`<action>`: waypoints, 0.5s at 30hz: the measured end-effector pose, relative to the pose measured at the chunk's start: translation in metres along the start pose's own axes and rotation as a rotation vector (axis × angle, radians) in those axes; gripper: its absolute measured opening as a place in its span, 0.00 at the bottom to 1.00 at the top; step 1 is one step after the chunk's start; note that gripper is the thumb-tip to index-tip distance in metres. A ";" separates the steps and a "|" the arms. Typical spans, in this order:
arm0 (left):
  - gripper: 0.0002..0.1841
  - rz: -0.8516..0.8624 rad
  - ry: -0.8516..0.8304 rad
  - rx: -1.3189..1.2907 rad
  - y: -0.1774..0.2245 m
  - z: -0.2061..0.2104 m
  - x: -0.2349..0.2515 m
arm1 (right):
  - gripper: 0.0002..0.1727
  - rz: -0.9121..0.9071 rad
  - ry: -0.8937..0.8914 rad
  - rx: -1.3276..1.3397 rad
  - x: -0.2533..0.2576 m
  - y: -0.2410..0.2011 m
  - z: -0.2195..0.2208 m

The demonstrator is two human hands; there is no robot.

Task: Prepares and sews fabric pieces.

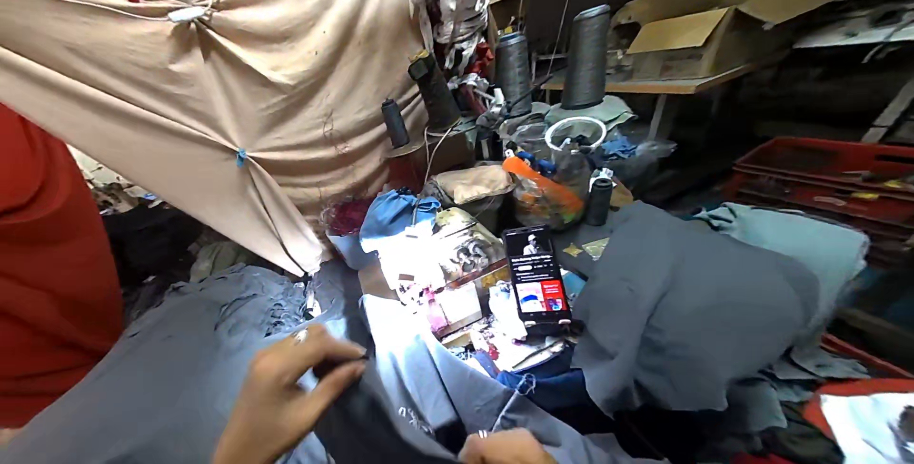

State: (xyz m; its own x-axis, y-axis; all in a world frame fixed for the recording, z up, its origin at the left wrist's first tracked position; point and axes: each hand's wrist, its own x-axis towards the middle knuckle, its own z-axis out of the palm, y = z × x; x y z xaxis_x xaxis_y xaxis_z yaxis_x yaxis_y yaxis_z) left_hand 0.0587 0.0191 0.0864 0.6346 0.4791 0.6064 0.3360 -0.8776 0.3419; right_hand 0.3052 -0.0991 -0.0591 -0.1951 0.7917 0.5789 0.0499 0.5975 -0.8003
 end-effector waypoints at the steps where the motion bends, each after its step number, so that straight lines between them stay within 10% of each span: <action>1: 0.12 -0.040 0.012 0.048 -0.024 0.017 0.003 | 0.13 0.076 0.031 -0.029 0.005 0.012 0.002; 8: 0.17 -0.652 -0.263 0.130 -0.116 0.119 0.014 | 0.22 0.656 0.002 -0.275 0.022 0.143 -0.010; 15: 0.15 -0.546 -0.111 0.041 -0.112 0.129 0.006 | 0.15 0.446 0.300 -0.121 0.044 0.147 0.000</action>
State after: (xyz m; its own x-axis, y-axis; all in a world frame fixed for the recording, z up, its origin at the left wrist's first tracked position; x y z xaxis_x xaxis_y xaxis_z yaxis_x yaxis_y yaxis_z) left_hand 0.1141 0.1184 -0.0410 0.4296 0.8620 0.2690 0.6617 -0.5032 0.5558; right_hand 0.3043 0.0234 -0.1511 0.1581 0.9625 0.2206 0.1798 0.1917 -0.9649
